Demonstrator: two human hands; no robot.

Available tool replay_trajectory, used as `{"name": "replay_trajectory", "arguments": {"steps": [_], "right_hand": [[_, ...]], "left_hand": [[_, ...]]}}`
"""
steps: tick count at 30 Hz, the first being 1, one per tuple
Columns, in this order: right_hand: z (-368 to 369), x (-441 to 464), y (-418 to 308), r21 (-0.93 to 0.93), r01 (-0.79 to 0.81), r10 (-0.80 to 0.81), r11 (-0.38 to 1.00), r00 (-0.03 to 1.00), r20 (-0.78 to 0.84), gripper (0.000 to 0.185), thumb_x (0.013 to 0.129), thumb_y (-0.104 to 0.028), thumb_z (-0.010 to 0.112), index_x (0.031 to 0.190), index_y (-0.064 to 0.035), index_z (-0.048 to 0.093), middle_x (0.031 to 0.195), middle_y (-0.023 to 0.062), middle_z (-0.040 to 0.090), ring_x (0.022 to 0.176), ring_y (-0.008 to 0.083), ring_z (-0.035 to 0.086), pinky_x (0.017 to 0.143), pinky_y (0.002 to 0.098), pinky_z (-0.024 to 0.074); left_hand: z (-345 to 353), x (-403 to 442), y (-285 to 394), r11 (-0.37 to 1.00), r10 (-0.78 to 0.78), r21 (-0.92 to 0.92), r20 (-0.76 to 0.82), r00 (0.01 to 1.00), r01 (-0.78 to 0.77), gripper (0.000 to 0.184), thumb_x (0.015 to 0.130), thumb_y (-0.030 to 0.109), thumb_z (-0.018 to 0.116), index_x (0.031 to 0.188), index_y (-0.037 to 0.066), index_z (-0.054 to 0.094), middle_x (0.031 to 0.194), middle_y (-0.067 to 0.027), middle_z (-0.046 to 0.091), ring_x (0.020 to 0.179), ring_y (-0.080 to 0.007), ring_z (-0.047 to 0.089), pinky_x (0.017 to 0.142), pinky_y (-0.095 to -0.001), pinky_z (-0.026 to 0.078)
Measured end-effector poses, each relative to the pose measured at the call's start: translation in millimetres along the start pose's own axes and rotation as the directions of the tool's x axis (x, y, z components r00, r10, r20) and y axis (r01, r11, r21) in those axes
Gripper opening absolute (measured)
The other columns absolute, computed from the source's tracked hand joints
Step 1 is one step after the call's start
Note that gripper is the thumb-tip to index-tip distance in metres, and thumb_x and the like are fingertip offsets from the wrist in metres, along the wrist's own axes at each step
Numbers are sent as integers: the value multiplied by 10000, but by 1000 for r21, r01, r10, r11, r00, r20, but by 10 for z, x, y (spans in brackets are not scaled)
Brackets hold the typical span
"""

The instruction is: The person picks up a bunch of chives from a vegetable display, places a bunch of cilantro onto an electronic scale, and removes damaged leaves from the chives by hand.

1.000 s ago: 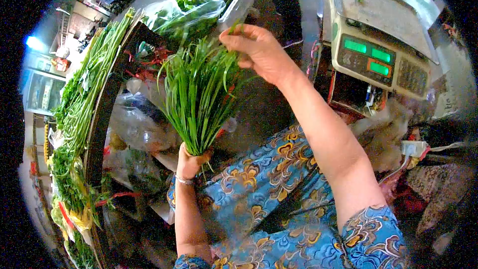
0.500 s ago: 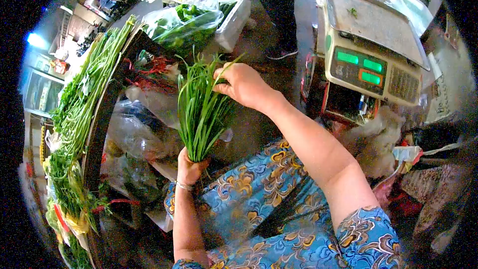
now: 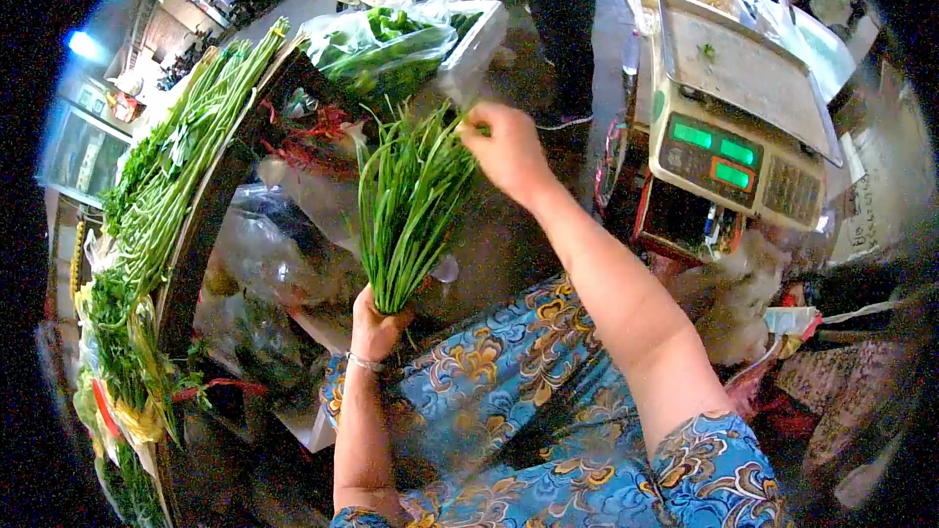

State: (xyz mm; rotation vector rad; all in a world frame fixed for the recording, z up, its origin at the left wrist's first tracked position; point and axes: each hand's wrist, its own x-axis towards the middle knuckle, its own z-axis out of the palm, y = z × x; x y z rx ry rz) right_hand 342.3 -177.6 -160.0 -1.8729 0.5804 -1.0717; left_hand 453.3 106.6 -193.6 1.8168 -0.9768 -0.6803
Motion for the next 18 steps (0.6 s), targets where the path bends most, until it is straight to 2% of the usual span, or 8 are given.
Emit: {"name": "replay_trajectory", "arguments": {"steps": [2, 3, 5, 6, 7, 10, 13, 18], "right_hand": [[-49, 80, 157, 221, 15, 0, 975, 998, -64, 120, 843, -108, 674, 929, -25, 682, 872, 64, 688, 739, 156, 605, 706, 303, 489], [-125, 74, -23, 308, -174, 202, 936, 977, -63, 125, 861, -133, 666, 922, -25, 680, 868, 23, 673, 732, 149, 596, 697, 288, 484], [-242, 93, -116, 624, -300, 332, 722, 941, 67, 135, 871, -158, 667, 919, -33, 679, 866, 0, 655, 772, 123, 584, 724, 268, 468], [-256, 85, -110, 646, -321, 312, 692, 941, 133, 164, 871, -196, 680, 905, -35, 680, 861, -11, 645, 772, 109, 573, 724, 251, 454], [-227, 74, -110, 644, -323, 314, 693, 940, 133, 164, 871, -196, 680, 905, -35, 680, 861, -11, 645, 772, 109, 573, 724, 251, 454], [-95, 8, -212, 233, -257, 187, 938, 940, 284, 235, 835, -242, 730, 893, -19, 683, 839, -2, 658, 764, 90, 565, 721, 257, 455], [-28, -21, -208, 252, -282, 155, 926, 891, 426, 253, 823, -250, 753, 924, -39, 656, 802, -51, 574, 785, 47, 510, 723, 225, 417], [-27, -73, -375, 272, -342, 164, 899, 841, 516, 250, 801, -226, 775, 884, -29, 645, 805, -47, 583, 804, 54, 521, 731, 255, 438]], "left_hand": [[-28, -14, 36, 999, 7, 48, 0, 1000, -7, 497, 653, -146, 585, 1123, 10, 617, 1050, -42, 683, 941, -147, 604, 871, -272, 460], [-36, -19, 71, 995, 14, 98, 5, 1000, -14, 489, 654, -141, 590, 1117, 14, 617, 1043, -50, 686, 934, -150, 605, 859, -274, 465], [-35, -27, 112, 992, 18, 128, -13, 1000, -16, 494, 667, -90, 603, 1147, 28, 608, 1022, -84, 691, 929, -186, 634, 846, -293, 481], [-28, -28, 116, 987, 27, 161, -27, 999, -22, 503, 681, -39, 616, 1177, 42, 599, 1001, -119, 697, 925, -222, 662, 833, -313, 496], [-23, -24, 92, 987, 25, 158, -27, 999, -21, 503, 681, -39, 616, 1177, 42, 599, 1001, -119, 697, 925, -222, 662, 833, -313, 496], [-16, -9, 48, 983, 51, 178, -30, 998, -45, 512, 685, -26, 631, 1190, 43, 594, 1013, -128, 695, 945, -238, 664, 837, -321, 499], [11, 9, 94, 971, 53, 234, -35, 998, -44, 510, 685, -18, 646, 1188, 48, 594, 1010, -139, 693, 952, -266, 667, 830, -333, 505], [23, 28, 50, 958, 69, 282, -29, 997, -58, 461, 670, 3, 669, 1124, 53, 607, 981, -177, 682, 932, -346, 652, 800, -373, 511]]}}
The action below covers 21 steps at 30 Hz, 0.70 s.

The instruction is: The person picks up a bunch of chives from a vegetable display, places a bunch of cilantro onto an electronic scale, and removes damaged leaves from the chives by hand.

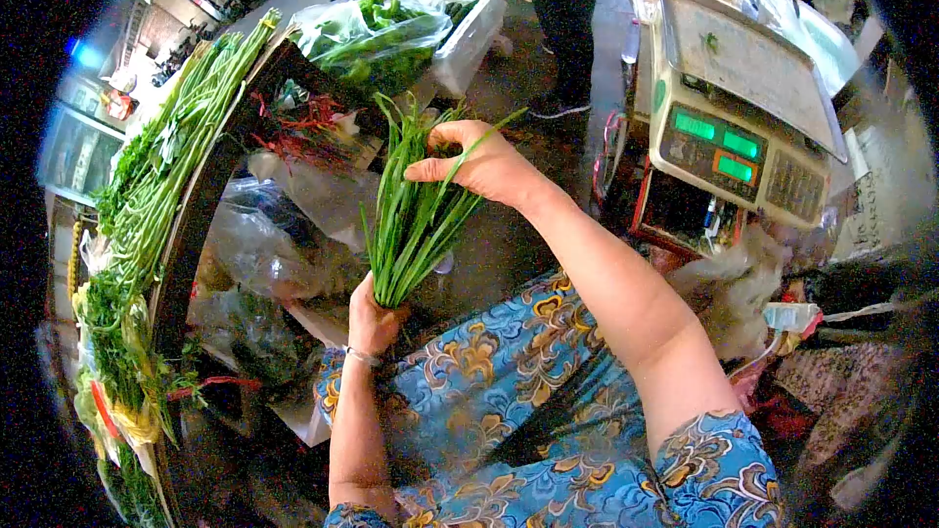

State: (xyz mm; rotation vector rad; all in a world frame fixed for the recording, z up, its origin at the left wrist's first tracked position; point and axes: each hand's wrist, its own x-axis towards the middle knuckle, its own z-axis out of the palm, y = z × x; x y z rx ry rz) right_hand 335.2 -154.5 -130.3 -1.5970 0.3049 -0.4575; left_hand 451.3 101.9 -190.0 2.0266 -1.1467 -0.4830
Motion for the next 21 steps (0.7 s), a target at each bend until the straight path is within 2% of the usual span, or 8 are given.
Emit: {"name": "replay_trajectory", "arguments": {"steps": [1, 3, 4, 7, 10, 12, 15, 21], "right_hand": [[11, 8, 41, 2, 0, 0, 1000, 1000, -1, 250, 801, -226, 775, 884, -29, 645, 805, -47, 583, 804, 54, 521, 731, 255, 438], [35, 25, 120, 70, 130, -129, 989, 991, -25, 228, 810, -195, 762, 923, -24, 662, 832, -39, 625, 812, 55, 540, 736, 279, 452], [32, 26, 149, 72, 130, -129, 989, 991, -24, 228, 810, -195, 762, 923, -24, 662, 832, -39, 625, 812, 55, 540, 736, 279, 452], [30, 25, 211, -105, 161, -163, 981, 987, -3, 231, 808, -162, 719, 988, -24, 674, 932, 74, 689, 863, 160, 634, 781, 314, 482], [67, 35, 268, -532, 356, -452, 768, 890, -58, 217, 795, -169, 690, 957, -33, 639, 882, 155, 596, 835, 372, 592, 730, 410, 484], [146, 22, 300, -634, 279, -432, 722, 896, -99, 210, 802, -175, 679, 945, -34, 619, 883, 155, 591, 836, 372, 592, 719, 429, 481], [205, 11, 260, -713, 223, -452, 665, 880, -146, 194, 822, -186, 649, 921, -44, 563, 876, 157, 576, 834, 376, 587, 690, 470, 474], [243, 109, 379, -660, 179, -456, 730, 846, -275, 188, 804, -167, 672, 855, -29, 556, 868, 160, 592, 826, 395, 581, 680, 481, 458]], "left_hand": [[3, -1, -14, 1000, -1, 2, 2, 1000, 1, 461, 670, 3, 669, 1124, 53, 607, 981, -177, 682, 932, -346, 652, 800, -373, 511], [6, -3, -38, 999, -40, 20, 7, 999, 40, 478, 649, -86, 618, 1116, 12, 597, 1013, -100, 688, 908, -185, 619, 847, -288, 473], [9, -4, -51, 999, -41, 21, 6, 999, 41, 478, 649, -86, 618, 1116, 12, 597, 1013, -100, 688, 908, -185, 619, 847, -288, 473], [-1, 1, -68, 997, -81, -18, -6, 997, 81, 471, 637, -100, 601, 1095, 9, 609, 1023, -95, 687, 923, -174, 613, 850, -283, 468], [1, 2, -11, 993, -88, -75, -8, 996, 87, 446, 651, -111, 595, 1080, 8, 619, 1017, -83, 691, 921, -167, 615, 846, -276, 466], [5, 0, 66, 994, -78, -81, -27, 997, 75, 443, 662, -113, 601, 1086, 13, 621, 1004, -72, 695, 915, -159, 616, 842, -271, 466], [64, 16, 0, 992, -14, -127, -66, 998, 6, 422, 708, 9, 666, 1125, 41, 614, 963, -154, 697, 915, -272, 676, 797, -339, 509], [121, 19, 4, 992, -20, -124, -72, 997, 11, 449, 670, 8, 658, 1116, 36, 614, 952, -169, 689, 893, -315, 665, 799, -348, 500]]}}
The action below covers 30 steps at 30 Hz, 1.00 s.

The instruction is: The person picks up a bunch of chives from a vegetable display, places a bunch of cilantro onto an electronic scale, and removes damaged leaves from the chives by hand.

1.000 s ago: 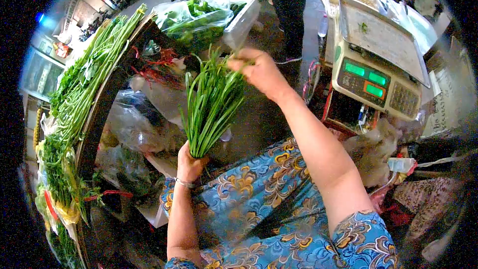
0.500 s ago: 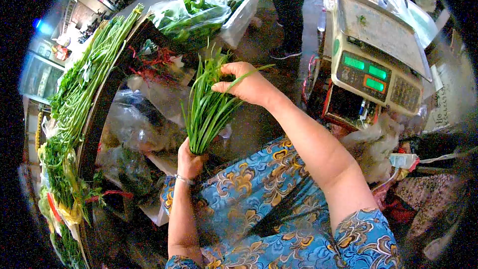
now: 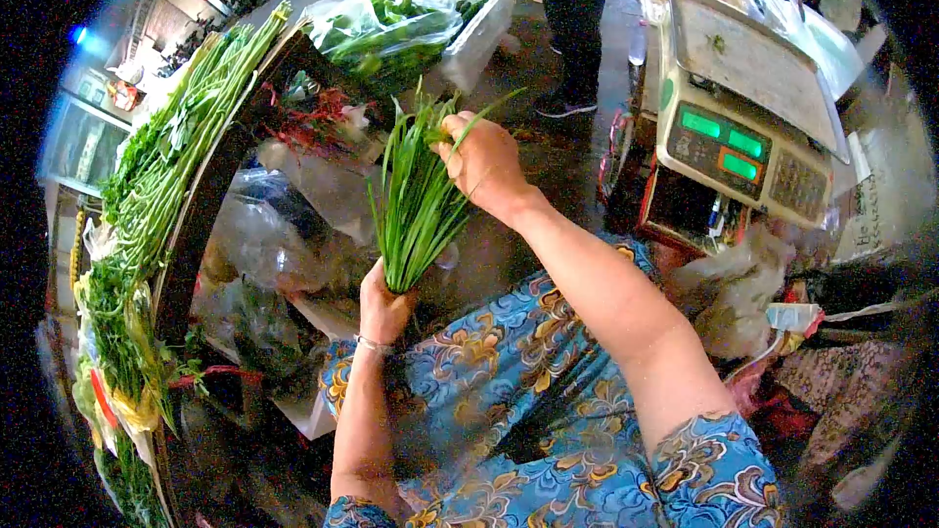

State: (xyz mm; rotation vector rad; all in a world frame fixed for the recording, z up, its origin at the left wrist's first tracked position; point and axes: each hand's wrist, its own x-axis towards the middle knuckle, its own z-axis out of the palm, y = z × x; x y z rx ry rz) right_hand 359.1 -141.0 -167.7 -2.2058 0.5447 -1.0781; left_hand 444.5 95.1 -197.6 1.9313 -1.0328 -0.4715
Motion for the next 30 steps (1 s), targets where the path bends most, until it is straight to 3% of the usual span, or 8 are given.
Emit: {"name": "replay_trajectory", "arguments": {"steps": [9, 14, 16, 18, 21, 25, 27, 30], "right_hand": [[213, 59, 183, 196, -238, 233, 951, 971, 51, 229, 785, -118, 700, 970, 10, 660, 963, 198, 667, 876, 366, 638, 743, 406, 501], [-139, 276, 450, 123, -247, 274, 961, 908, -317, 254, 799, -181, 727, 905, 28, 627, 838, 170, 675, 751, 263, 633, 698, 360, 482], [-309, 324, 634, 162, -237, 264, 958, 948, -175, 169, 844, -150, 687, 868, 2, 617, 766, 108, 651, 672, 221, 599, 637, 347, 459], [-362, 265, 544, 548, -398, 447, 736, 893, 50, 118, 879, -157, 668, 891, -54, 613, 757, 31, 615, 627, 147, 562, 553, 283, 430], [-447, 208, 388, 821, -464, 554, 332, 801, 229, 114, 903, -157, 650, 980, -110, 581, 805, -2, 569, 588, 97, 499, 460, 203, 382], [-455, 187, 344, 888, -456, 567, 54, 747, 348, 82, 907, -127, 623, 979, -100, 594, 814, 9, 589, 593, 93, 499, 489, 224, 411], [-419, 175, 403, 876, -481, 525, 45, 757, 389, 79, 908, -122, 618, 984, -102, 614, 825, 28, 610, 596, 92, 514, 498, 218, 428], [-323, 134, 390, 849, -524, 507, 64, 750, 425, 110, 901, -100, 580, 994, -94, 640, 825, 30, 633, 601, 100, 512, 514, 228, 443]], "left_hand": [[38, -24, -1, 996, 20, 92, -39, 999, -16, 374, 696, 51, 654, 1068, 60, 616, 916, -199, 668, 879, -396, 636, 740, -412, 503], [-76, -121, 11, 977, 45, 214, -94, 995, -24, 362, 687, 105, 705, 1038, 90, 622, 899, -190, 670, 874, -399, 632, 723, -453, 509], [-156, -164, -15, 981, -21, 190, -138, 990, 47, 376, 682, 110, 714, 1047, 104, 625, 916, -195, 664, 888, -405, 622, 730, -457, 508], [-222, -105, -3, 988, 10, 152, -178, 984, 17, 389, 671, 70, 707, 1051, 81, 625, 898, -157, 690, 849, -334, 669, 720, -403, 521], [-246, -40, 90, 890, -92, -456, -205, 975, -12, 331, 678, -40, 651, 1007, 1, 635, 877, -13, 680, 821, -106, 615, 710, -273, 502], [-476, -85, 385, 789, -102, -612, -206, 973, -47, 268, 702, -54, 628, 964, 5, 627, 874, -33, 651, 791, -127, 611, 709, -284, 504], [-550, -111, 464, 481, -145, -873, 13, 989, 82, 307, 692, -40, 640, 994, 6, 606, 836, -55, 624, 739, -167, 600, 691, -311, 506], [-541, -82, 371, 346, -125, -921, 145, 982, 180, 371, 679, -19, 668, 1038, 7, 580, 820, -76, 604, 713, -201, 591, 672, -334, 505]]}}
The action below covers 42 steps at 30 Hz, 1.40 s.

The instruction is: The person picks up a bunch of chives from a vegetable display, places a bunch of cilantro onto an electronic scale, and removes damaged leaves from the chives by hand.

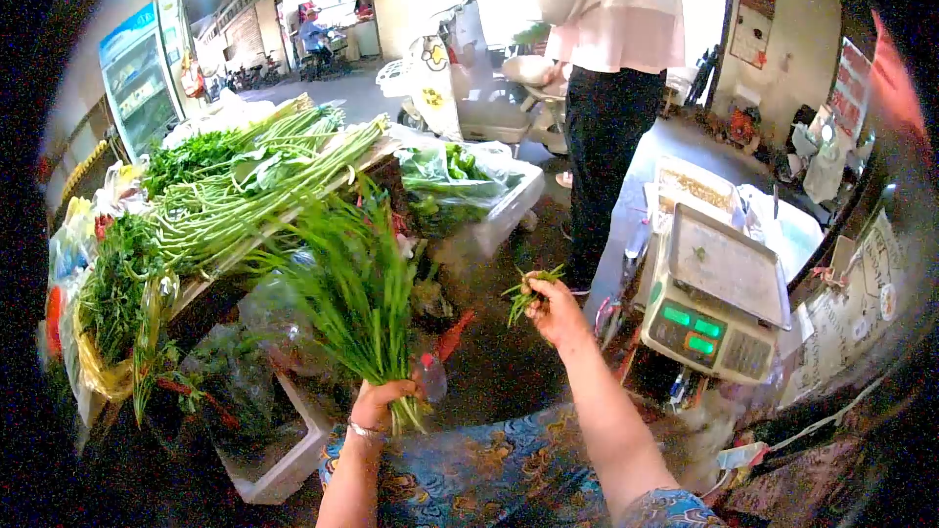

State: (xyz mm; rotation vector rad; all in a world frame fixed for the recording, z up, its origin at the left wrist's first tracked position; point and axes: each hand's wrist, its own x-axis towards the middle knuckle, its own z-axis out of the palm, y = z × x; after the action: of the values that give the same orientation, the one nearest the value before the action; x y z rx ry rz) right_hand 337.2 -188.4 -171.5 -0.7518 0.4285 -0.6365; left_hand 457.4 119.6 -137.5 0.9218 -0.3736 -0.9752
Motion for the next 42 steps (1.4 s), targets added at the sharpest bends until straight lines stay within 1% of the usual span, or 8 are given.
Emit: {"name": "replay_trajectory", "arguments": {"steps": [9, 24, 27, 32, 36, 39, 41, 42], "right_hand": [[339, -72, 256, -117, -158, 171, 980, 979, 112, 99, 878, -88, 618, 973, -94, 646, 813, 15, 605, 615, 100, 510, 518, 222, 408], [535, -134, 855, -149, -339, 358, 929, 925, 127, 102, 920, -95, 560, 1004, -94, 617, 815, -6, 587, 651, 107, 525, 526, 246, 399], [459, -121, 814, 4, -363, 341, 932, 878, 336, 137, 913, -80, 553, 1034, -95, 615, 849, 4, 612, 666, 111, 539, 534, 249, 412], [625, -177, 574, 132, -258, 221, 957, 945, 242, 141, 895, -106, 606, 1032, -134, 606, 881, 1, 653, 533, 40, 399, 466, 177, 318], [403, -34, 608, -33, -202, 203, 979, 936, 287, 170, 883, -79, 614, 1048, -115, 638, 984, 1, 631, 679, 91, 541, 525, 234, 433], [226, 28, 609, -274, 162, -62, 948, 939, 339, 338, 762, 61, 641, 1079, -57, 640, 1070, 55, 619, 796, 129, 579, 602, 255, 486], [134, 96, 578, -536, 469, -286, 702, 875, 391, 329, 763, 60, 646, 1074, -46, 635, 1051, 59, 612, 838, 134, 582, 614, 256, 492], [243, 14, 462, -509, 411, -277, 757, 906, 320, 266, 800, 13, 647, 1056, -56, 630, 1012, 50, 608, 827, 126, 576, 601, 250, 481]], "left_hand": [[-14, 62, -41, 963, 4, 269, 7, 1000, -6, 304, 664, -23, 708, 954, 7, 620, 786, -72, 645, 689, -186, 626, 622, -297, 502], [55, 47, -79, 976, -94, 199, 30, 995, 86, 310, 668, -43, 688, 971, -16, 627, 824, -110, 670, 700, -198, 638, 652, -316, 523], [29, 53, -119, 974, -103, 204, 22, 994, 96, 323, 668, -53, 679, 986, -18, 633, 839, -119, 677, 706, -201, 643, 654, -317, 526], [-45, 116, -174, 959, -71, 276, -6, 997, 70, 329, 655, -65, 674, 980, -28, 636, 833, -122, 679, 713, -200, 644, 643, -316, 525], [-147, 176, -275, 963, -4, 270, -15, 1000, 8, 329, 639, -51, 696, 960, -5, 645, 826, -83, 673, 714, -186, 641, 639, -308, 520], [-127, 115, -224, 957, -69, 274, -112, 991, 98, 307, 643, -28, 704, 943, 3, 649, 820, -60, 659, 699, -173, 633, 630, -301, 512], [-119, 89, -204, 959, -66, 268, -107, 992, 93, 285, 656, -23, 685, 938, -6, 644, 807, -67, 649, 684, -178, 624, 618, -299, 505], [-95, 77, -188, 972, -40, 230, -73, 997, 56, 283, 662, -26, 672, 943, -11, 641, 799, -72, 642, 675, -181, 618, 611, -300, 502]]}}
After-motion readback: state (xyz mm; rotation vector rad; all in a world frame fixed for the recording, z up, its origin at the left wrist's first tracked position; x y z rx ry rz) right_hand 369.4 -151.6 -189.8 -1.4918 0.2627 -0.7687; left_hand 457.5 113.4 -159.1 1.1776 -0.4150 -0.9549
